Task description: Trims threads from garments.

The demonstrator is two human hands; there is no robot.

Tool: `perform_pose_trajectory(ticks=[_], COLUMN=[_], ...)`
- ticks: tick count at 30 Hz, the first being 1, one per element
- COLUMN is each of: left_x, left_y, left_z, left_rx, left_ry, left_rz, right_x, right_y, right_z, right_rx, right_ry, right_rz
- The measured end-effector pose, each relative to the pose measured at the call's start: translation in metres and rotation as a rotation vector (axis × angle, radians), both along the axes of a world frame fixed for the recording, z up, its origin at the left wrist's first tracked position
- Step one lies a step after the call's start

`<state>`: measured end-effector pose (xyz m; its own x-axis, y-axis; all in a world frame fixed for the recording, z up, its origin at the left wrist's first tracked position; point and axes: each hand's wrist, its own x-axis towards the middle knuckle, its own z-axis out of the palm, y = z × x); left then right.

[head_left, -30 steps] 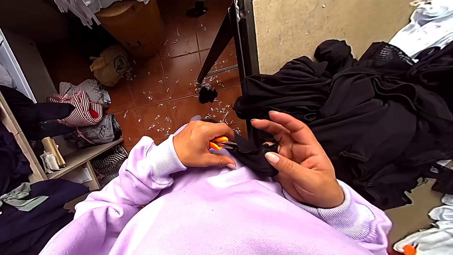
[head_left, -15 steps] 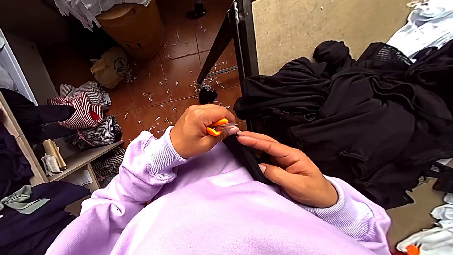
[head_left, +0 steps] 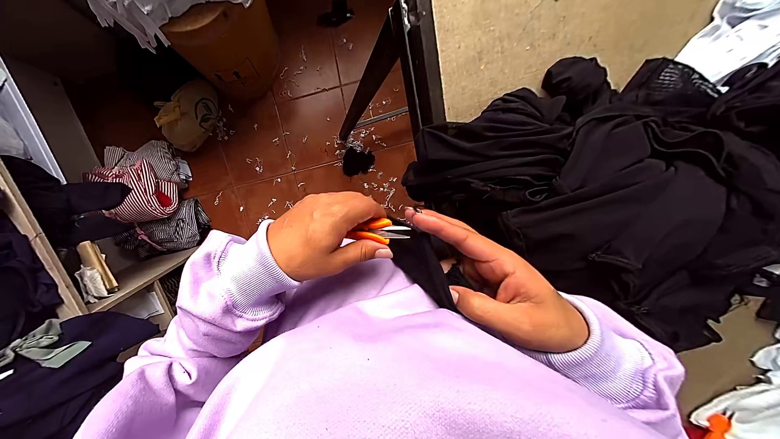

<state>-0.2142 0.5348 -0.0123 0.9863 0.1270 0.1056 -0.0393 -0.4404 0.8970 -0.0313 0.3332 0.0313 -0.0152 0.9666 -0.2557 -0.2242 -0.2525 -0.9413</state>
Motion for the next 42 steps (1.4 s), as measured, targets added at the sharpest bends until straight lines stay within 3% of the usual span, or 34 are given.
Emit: perform_pose_trajectory(ticks=[11, 21, 25, 28, 33, 38, 42], left_x=[0.016, 0.010, 0.014, 0.017, 0.018, 0.014, 0.013], left_y=[-0.010, -0.009, -0.013, -0.019, -0.027, -0.027, -0.015], left_z=[-0.003, -0.012, -0.006, -0.006, -0.013, -0.014, -0.027], left_rx=[-0.056, -0.146, -0.278, -0.255, -0.272, -0.340, -0.154], left_ry=[-0.087, -0.064, -0.102, -0.078, -0.053, -0.075, -0.079], left_rz=[-0.022, 0.120, 0.117, 0.024, -0.123, 0.081, 0.159], right_x=[0.000, -0.006, -0.011, -0.012, -0.010, -0.009, -0.009], right_y=[0.001, 0.000, 0.000, 0.001, 0.000, 0.000, -0.003], right_z=[0.002, 0.002, 0.003, 0.002, 0.003, 0.000, -0.001], right_rx=[-0.031, -0.068, -0.039, 0.053, 0.126, 0.148, 0.143], right_ry=[0.038, 0.060, -0.156, -0.350, -0.413, -0.292, -0.183], right_rz=[0.005, -0.052, -0.140, -0.187, -0.252, -0.400, -0.478])
